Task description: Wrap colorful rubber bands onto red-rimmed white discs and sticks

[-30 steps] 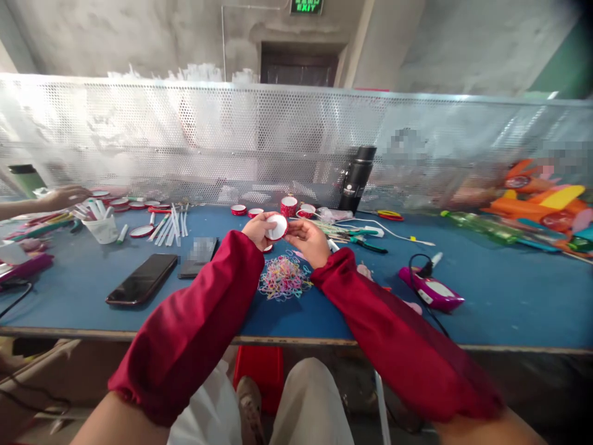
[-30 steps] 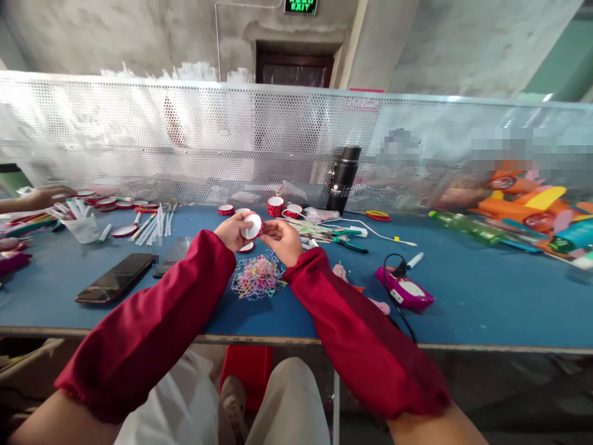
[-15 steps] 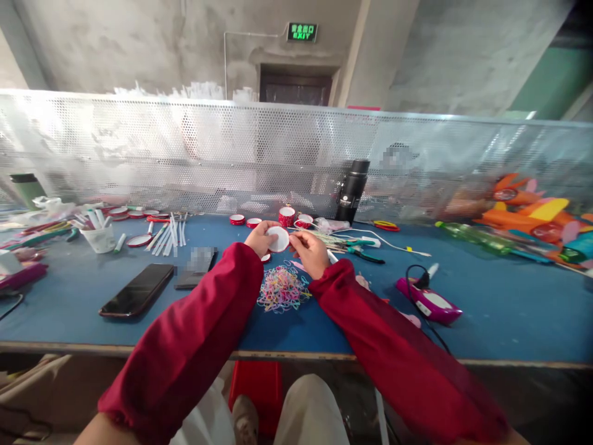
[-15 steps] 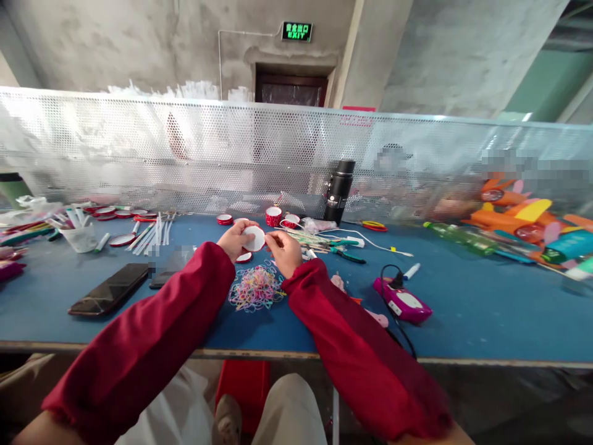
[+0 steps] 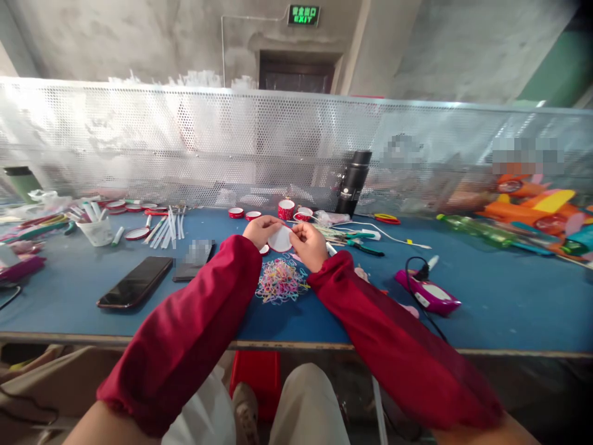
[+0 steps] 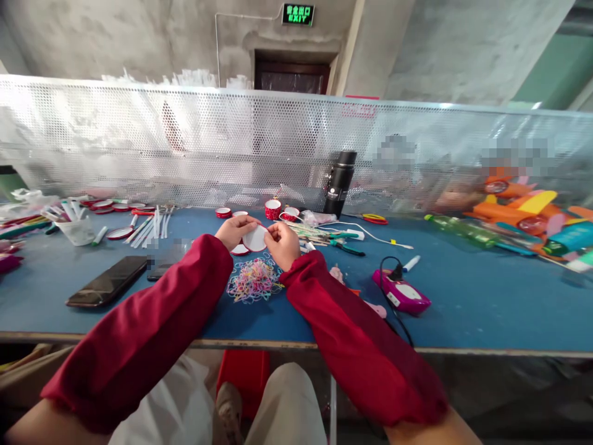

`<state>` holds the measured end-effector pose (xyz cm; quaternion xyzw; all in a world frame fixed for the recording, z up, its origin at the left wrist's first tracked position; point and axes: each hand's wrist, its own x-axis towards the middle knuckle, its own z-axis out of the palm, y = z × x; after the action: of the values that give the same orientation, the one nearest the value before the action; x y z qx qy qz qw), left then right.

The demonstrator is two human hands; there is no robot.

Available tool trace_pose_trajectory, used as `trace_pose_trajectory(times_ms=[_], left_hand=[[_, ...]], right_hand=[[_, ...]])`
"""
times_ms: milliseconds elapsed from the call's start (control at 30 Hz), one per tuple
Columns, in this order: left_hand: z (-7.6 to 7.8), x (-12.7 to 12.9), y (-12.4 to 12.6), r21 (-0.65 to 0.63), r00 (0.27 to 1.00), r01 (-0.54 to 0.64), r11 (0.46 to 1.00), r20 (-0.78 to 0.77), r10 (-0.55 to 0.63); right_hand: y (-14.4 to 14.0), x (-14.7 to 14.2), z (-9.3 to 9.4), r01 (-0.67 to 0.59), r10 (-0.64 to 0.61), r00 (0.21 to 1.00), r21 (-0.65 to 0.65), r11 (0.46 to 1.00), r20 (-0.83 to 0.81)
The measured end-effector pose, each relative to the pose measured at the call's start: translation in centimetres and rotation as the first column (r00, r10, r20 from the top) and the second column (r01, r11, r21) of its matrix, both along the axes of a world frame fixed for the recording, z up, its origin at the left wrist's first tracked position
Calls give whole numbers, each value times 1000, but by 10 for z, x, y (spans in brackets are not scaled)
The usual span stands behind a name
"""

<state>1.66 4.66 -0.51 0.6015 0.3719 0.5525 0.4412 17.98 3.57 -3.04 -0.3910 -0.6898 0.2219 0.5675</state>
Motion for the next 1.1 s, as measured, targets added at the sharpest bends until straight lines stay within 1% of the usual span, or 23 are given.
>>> trace_pose_trajectory(times_ms=[133, 267, 367, 433, 533, 633, 700, 767, 1000, 1100], left_hand=[[2, -2, -1, 5, 1000, 22, 1000, 5, -22], [1, -3, 1, 64, 999, -24, 998, -45, 27], [1, -2, 1, 83, 998, -33, 996, -54, 38], [0, -1, 1, 80, 998, -25, 996, -61, 30], [-3, 3, 0, 72, 995, -9, 997, -94, 15], [-9, 9, 1, 82, 988, -57, 995, -136, 67], [-13, 13, 3, 101, 981, -98, 990, -157, 113], [-16, 15, 4, 121, 977, -113, 986, -170, 133], [-15, 15, 5, 156, 973, -103, 982, -188, 132], [-15, 15, 5, 163, 978, -92, 982, -170, 120]], right_hand=[[-6, -2, 3, -57, 55, 998, -54, 997, -24], [-8, -3, 3, -108, 105, 994, -88, 990, -38], [-7, -4, 2, -125, 120, 991, -95, 988, -58], [-6, -4, 1, -124, 119, 991, -76, 989, -64], [-3, -4, 0, -70, 71, 997, 13, 997, -43], [-2, -4, -2, -24, 24, 1000, 86, 996, -5], [-2, -4, -3, -10, 9, 1000, 88, 996, 5], [-1, -5, -4, 4, -4, 1000, 88, 996, -1], [0, -6, -6, 9, -8, 1000, 117, 993, -3], [0, -6, -7, 6, -6, 1000, 136, 991, -3]])
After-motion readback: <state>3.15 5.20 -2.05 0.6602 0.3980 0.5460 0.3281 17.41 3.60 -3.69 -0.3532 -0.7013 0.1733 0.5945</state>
